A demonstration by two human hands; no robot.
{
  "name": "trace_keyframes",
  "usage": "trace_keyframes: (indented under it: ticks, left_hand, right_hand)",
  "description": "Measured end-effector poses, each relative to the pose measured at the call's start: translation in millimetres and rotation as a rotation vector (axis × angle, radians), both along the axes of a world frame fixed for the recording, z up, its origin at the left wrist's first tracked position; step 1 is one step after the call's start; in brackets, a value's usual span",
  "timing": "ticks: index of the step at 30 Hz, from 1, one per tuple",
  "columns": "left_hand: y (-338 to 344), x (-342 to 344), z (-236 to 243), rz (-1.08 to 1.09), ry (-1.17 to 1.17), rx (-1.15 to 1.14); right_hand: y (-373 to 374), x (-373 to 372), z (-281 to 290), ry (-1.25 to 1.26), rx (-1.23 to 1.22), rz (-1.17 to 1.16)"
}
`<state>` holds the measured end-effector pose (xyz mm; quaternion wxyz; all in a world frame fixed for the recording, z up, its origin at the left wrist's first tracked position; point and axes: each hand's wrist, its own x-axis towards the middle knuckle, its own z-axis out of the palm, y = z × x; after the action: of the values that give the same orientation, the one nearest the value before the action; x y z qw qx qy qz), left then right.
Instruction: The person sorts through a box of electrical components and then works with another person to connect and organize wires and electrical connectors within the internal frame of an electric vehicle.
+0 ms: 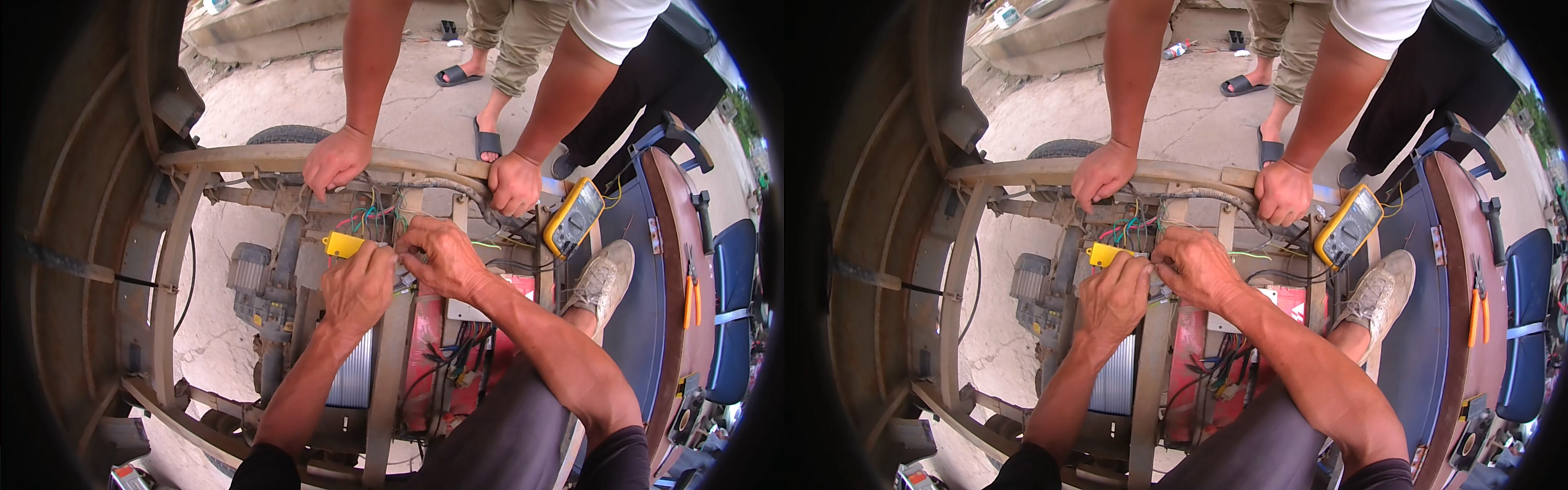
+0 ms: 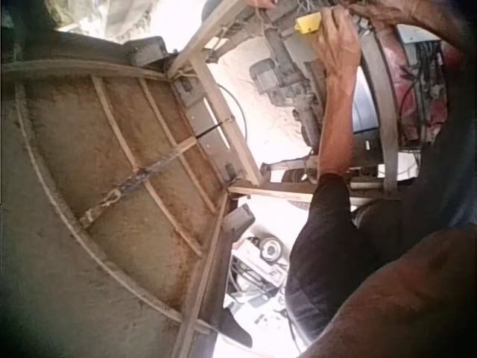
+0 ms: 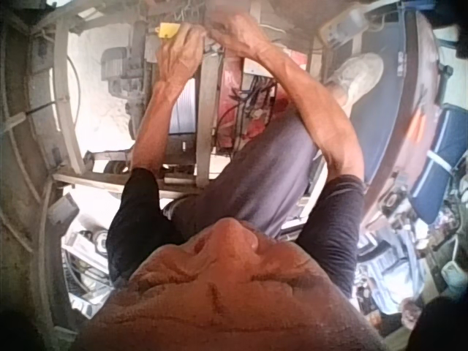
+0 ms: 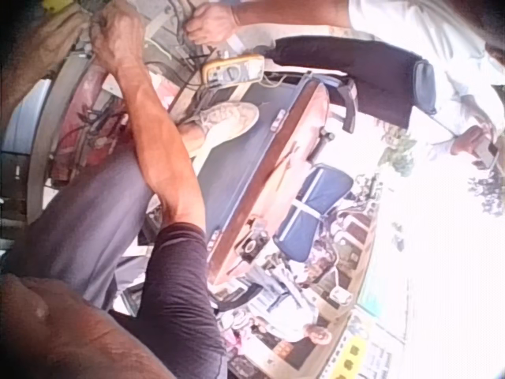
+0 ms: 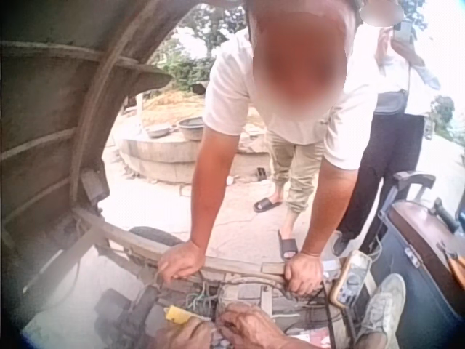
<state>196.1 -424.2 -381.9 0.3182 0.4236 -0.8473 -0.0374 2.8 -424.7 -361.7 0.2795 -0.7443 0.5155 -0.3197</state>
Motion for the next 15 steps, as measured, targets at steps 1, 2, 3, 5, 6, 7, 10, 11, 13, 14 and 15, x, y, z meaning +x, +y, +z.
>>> trace_keyframes:
  ticks: [1,2,3,5,6,7,10,11,13,14,15]
  left_hand:
    - [-0.4,-0.5,-4.4,0.032,0.037,0.015]
    - [-2.4,-0.4,-10.8,0.033,0.036,0.014]
    - [-5.4,0.0,-17.7,0.067,0.218,0.38]
    - [-11.2,2.6,-19.5,0.097,0.399,0.745]
    - [-15.6,7.1,-16.1,0.074,0.598,1.015]
    - [-19.4,11.4,-11.6,0.049,0.797,1.284]
    - [-5.3,5.9,5.2,0.047,0.709,1.11]
    - [0.8,2.3,10.3,0.066,0.427,0.67]
    - [0.8,0.4,14.7,0.008,0.252,0.368]
    - [1.1,0.2,15.9,-0.044,0.073,0.063]
    - [1.2,-0.2,15.3,-0.042,0.074,0.063]
  right_hand:
    - [0.5,0.0,1.4,0.082,-0.061,0.025]
    - [0.6,-0.1,2.4,0.164,-0.124,0.052]
    - [0.4,0.8,2.5,0.162,-0.125,0.053]
    - [0.0,1.6,2.8,0.224,-0.217,0.079]
    - [-0.5,0.4,1.0,0.226,-0.217,0.077]
    - [-1.5,-0.9,-2.5,0.151,-0.196,0.056]
    - [-3.9,-3.3,-7.1,0.032,-0.113,0.036]
    - [-4.0,-4.1,-7.2,-0.005,-0.05,0.038]
    - [-3.5,-4.2,-6.3,-0.001,-0.048,0.026]
    - [-3.2,-3.8,-5.4,0.0,-0.048,0.017]
    - [-3.0,-3.7,-4.8,0.0,-0.048,0.019]
